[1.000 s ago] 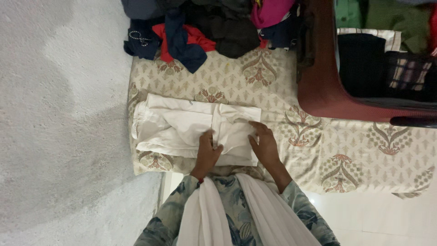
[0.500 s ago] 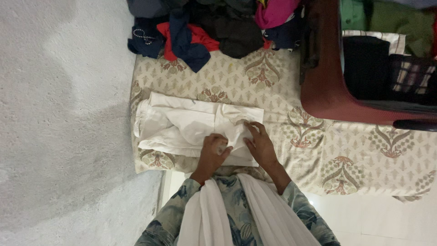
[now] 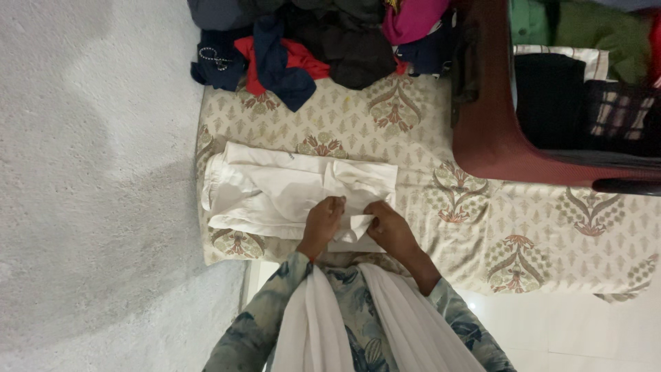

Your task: The person folds a white shirt by hand and places it into an open suitcase.

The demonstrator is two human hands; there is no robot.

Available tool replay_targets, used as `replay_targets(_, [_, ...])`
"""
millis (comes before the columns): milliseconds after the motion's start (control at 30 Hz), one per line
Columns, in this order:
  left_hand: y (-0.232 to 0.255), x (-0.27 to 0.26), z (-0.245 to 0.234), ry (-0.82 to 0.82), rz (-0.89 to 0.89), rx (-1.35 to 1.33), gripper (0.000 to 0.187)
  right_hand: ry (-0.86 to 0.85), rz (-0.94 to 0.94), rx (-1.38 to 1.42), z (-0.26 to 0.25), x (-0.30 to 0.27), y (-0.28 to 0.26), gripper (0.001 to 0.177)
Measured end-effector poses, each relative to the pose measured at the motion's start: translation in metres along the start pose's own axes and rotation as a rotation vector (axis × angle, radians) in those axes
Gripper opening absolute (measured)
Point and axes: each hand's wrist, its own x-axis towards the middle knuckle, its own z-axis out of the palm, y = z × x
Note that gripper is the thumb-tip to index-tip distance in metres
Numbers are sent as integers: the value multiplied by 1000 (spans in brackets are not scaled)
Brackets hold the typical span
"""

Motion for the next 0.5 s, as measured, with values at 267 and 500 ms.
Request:
replay_targets(267, [-23,62,27,-18,-273,-326,45,-115,-126,25,-5,-4,-10,36])
replay_targets(500, [-11,19,10,7,-120,-170,35,-93,-73,195,-14,-7,-3,42])
